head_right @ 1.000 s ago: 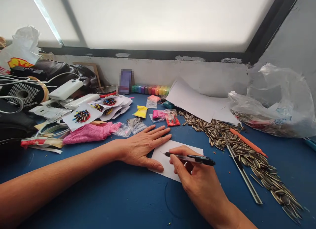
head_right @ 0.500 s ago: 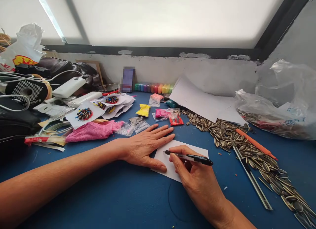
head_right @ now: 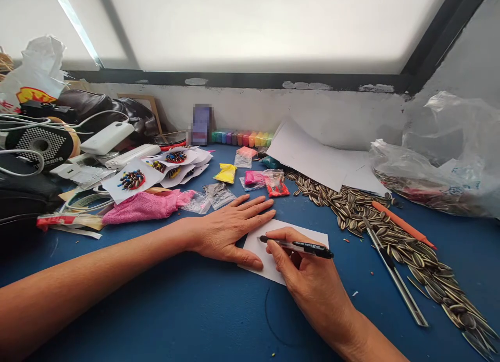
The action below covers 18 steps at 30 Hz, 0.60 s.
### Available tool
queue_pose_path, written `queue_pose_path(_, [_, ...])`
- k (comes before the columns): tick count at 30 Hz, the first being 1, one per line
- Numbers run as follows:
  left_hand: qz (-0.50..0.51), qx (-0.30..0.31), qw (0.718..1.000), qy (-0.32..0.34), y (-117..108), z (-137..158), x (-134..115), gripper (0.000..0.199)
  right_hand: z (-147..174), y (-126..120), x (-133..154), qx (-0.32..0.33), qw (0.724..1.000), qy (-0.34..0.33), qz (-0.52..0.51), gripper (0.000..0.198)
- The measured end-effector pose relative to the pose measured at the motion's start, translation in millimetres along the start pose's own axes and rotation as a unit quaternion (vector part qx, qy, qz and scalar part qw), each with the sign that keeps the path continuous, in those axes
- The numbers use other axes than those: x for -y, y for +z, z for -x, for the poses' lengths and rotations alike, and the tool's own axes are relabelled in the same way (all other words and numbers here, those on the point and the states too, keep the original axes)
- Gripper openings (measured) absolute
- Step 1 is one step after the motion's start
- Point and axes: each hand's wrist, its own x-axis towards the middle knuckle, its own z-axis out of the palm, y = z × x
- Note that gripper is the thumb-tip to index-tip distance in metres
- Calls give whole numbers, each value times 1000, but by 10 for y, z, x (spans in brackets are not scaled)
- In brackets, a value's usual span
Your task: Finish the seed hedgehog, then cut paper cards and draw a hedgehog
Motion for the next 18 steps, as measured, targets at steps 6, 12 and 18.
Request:
queue_pose_path(6, [5, 5, 1000, -1, -4, 1, -3, 101, -4, -8, -4, 4, 1000, 6, 5, 25])
queue_pose_path(12, [6, 7, 1000, -3, -5, -1, -3, 100, 1, -14, 3, 11, 1000, 8, 11, 25])
queue_pose_path(18, [-1, 5, 1000, -5, -1, 3, -1, 101, 8, -45, 80, 23, 999, 20, 13, 26])
